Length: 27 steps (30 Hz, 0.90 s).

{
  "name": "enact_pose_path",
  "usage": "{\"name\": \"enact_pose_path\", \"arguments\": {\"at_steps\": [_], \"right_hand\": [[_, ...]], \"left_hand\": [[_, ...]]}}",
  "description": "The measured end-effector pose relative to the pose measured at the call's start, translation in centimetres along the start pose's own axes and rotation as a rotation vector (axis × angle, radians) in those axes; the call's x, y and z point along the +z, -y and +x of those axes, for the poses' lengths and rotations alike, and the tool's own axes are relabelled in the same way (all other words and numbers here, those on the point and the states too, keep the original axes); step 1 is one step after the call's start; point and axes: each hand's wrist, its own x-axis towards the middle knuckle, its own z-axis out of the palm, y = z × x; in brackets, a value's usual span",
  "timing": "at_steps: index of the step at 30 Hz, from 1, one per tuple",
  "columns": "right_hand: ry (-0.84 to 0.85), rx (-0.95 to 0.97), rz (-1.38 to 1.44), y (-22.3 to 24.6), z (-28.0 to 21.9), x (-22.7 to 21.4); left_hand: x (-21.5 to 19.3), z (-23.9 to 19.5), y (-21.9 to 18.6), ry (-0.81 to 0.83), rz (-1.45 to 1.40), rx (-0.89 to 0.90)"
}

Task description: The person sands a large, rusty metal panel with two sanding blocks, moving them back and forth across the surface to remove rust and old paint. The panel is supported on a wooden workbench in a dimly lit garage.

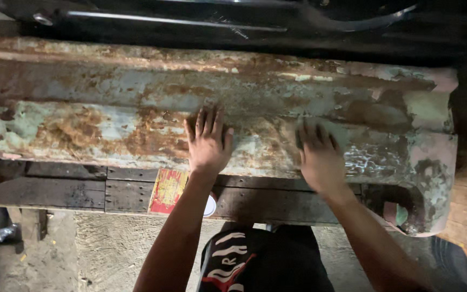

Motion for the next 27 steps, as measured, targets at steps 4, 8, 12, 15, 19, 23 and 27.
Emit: {"name": "enact_pose_path", "arguments": {"at_steps": [4,8,12,15,19,23,27], "right_hand": [[0.038,-0.019,-0.053,-0.5,-1.4,-0.5],[-0.061,-0.048,-0.112,-1.2,1.0,-0.3],[-0.006,-0.087,-0.178,-0.5,0.9,-1.8],[-0.115,-0.123,-0.197,0.1,0.0,-3.2],[-0.022,-0.127,-0.072,-0.1,1.2,-2.3],[-0.062,-0.118,-0.034,-0.1,3.5,-0.7],[0.022,-0.136,-0.098,0.4,0.2,-0.6]], "left_hand": [[0.3,0.2,0.0,0.023,0.047,-0.018],[0.4,0.0,0.0,0.034,0.034,-0.024],[0.0,-0.1,-0.2,0.011,0.031,-0.005],[-0.1,0.4,-0.2,0.018,0.049,-0.010],[0.6,-0.2,-0.1,0.011,0.038,-0.004],[0.4,-0.3,0.2,0.025,0.035,-0.039],[0.4,0.2,0.0,0.021,0.064,-0.011]]}}
